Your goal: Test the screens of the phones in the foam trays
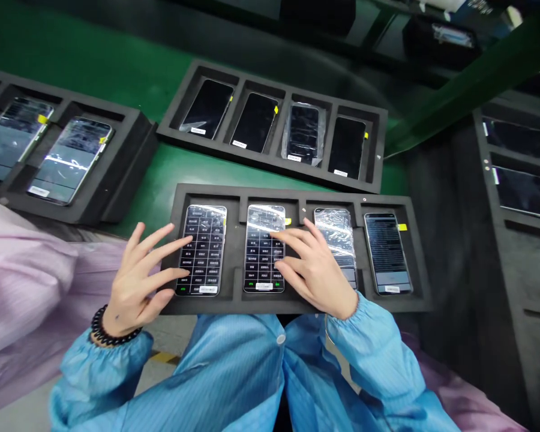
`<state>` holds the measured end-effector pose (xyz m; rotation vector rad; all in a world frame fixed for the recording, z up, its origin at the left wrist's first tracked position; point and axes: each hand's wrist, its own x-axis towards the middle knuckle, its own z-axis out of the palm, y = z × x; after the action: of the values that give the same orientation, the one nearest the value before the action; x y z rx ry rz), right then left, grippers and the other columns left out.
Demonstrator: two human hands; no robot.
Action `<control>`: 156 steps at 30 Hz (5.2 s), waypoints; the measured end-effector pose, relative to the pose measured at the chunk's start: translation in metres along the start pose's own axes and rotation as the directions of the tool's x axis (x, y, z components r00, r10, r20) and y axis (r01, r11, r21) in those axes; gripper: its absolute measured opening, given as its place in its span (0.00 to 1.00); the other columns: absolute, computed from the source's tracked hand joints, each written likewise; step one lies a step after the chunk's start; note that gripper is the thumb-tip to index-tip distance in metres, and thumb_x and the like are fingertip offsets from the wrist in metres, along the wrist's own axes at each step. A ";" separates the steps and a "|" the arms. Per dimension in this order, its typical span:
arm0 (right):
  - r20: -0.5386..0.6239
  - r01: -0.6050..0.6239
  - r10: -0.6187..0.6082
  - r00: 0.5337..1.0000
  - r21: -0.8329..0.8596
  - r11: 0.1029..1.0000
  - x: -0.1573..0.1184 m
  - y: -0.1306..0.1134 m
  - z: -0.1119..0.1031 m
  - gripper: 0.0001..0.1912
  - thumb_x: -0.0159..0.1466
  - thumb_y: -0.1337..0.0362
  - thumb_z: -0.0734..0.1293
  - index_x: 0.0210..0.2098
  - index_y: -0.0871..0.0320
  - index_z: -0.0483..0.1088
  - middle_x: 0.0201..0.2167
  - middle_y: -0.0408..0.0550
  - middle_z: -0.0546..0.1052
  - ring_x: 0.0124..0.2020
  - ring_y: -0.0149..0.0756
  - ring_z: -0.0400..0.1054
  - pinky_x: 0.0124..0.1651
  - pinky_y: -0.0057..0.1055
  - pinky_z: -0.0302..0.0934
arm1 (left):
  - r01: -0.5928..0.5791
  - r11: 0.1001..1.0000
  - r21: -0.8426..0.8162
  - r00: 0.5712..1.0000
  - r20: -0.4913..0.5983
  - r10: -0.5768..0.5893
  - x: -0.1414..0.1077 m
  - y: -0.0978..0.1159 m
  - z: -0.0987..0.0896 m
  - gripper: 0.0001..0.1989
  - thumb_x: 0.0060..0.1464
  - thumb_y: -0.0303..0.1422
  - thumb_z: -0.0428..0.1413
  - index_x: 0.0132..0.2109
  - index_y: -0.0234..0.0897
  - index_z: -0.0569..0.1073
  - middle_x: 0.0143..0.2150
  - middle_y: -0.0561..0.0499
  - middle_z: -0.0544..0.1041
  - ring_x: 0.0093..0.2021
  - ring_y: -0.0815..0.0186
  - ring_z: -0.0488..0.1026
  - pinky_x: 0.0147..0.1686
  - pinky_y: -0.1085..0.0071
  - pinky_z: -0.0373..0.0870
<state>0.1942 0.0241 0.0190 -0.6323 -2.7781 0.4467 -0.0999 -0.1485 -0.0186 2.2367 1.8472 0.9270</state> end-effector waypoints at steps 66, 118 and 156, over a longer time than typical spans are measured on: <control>0.028 -0.160 0.174 0.984 -0.270 0.949 0.021 0.021 0.002 0.22 0.74 0.57 0.57 0.62 0.59 0.68 0.70 0.61 0.61 0.67 0.52 0.59 0.71 0.63 0.48 | 0.283 0.928 0.243 0.941 0.114 -0.317 0.053 -0.003 0.023 0.27 0.69 0.46 0.39 0.65 0.43 0.70 0.76 0.41 0.50 0.77 0.42 0.41 0.69 0.30 0.31; 0.057 0.062 -0.054 0.997 -0.142 0.988 0.005 -0.014 0.011 0.18 0.74 0.58 0.59 0.56 0.56 0.74 0.68 0.58 0.65 0.65 0.49 0.63 0.71 0.63 0.49 | 0.174 0.962 0.209 0.962 0.171 -0.211 0.022 0.007 0.012 0.25 0.69 0.43 0.42 0.69 0.48 0.64 0.78 0.48 0.43 0.77 0.42 0.39 0.69 0.29 0.34; 0.001 0.006 -0.006 1.000 -0.135 0.991 -0.035 -0.014 0.006 0.15 0.73 0.62 0.60 0.53 0.55 0.76 0.66 0.58 0.68 0.61 0.48 0.66 0.69 0.62 0.51 | 0.161 0.968 0.192 0.960 0.196 -0.198 -0.001 0.017 0.009 0.25 0.69 0.44 0.41 0.66 0.48 0.68 0.78 0.49 0.45 0.77 0.44 0.41 0.71 0.34 0.31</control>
<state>0.2179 -0.0055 0.0117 -0.6537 -2.8274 0.2595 -0.0810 -0.1511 -0.0186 2.1140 2.0552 0.4906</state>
